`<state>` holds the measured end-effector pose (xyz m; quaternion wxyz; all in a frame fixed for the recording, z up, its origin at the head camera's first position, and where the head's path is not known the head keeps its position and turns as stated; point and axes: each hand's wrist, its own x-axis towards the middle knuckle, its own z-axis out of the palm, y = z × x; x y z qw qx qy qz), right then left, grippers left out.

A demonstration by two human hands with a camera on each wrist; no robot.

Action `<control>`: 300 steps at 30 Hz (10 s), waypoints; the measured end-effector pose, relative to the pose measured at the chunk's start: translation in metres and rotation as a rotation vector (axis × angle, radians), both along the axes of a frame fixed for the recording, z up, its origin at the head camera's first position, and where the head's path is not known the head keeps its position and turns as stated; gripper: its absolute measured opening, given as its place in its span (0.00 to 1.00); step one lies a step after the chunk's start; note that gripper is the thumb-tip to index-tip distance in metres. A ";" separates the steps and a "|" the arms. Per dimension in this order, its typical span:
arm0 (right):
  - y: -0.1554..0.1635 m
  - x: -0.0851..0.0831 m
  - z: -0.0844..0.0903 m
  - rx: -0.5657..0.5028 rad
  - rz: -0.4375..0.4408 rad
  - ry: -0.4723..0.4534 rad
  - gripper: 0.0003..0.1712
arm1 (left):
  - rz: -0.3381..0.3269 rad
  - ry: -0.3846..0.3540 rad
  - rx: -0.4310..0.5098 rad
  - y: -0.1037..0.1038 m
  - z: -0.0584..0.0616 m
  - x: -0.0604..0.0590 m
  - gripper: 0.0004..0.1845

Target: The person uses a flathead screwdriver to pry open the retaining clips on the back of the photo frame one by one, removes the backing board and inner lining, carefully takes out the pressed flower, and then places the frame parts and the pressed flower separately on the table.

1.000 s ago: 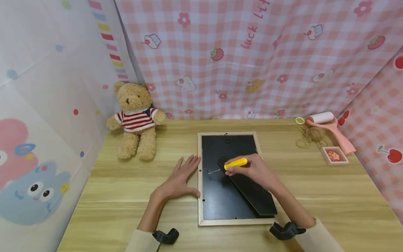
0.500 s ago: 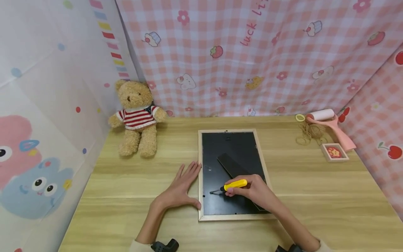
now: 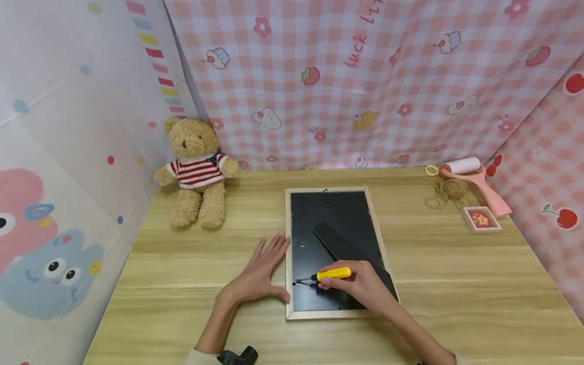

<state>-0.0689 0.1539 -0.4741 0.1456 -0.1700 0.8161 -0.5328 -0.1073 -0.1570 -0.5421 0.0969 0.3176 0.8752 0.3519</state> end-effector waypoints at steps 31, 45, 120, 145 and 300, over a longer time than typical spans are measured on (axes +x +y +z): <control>-0.025 -0.002 0.021 0.044 0.138 0.252 0.08 | -0.014 0.043 0.034 0.000 -0.003 0.001 0.80; -0.014 -0.006 0.006 -0.115 0.078 -0.002 0.12 | -0.013 0.052 0.040 -0.001 -0.006 0.000 0.80; -0.044 -0.015 0.039 0.162 0.297 0.539 0.05 | -0.006 -0.031 0.039 -0.001 0.003 0.001 0.80; 0.082 -0.197 0.002 0.555 -0.013 0.604 0.14 | 0.141 0.142 -0.020 0.028 0.010 0.096 0.53; -0.135 -0.121 0.054 0.432 0.240 0.560 0.06 | 0.175 -0.250 0.177 -0.012 0.018 -0.043 0.66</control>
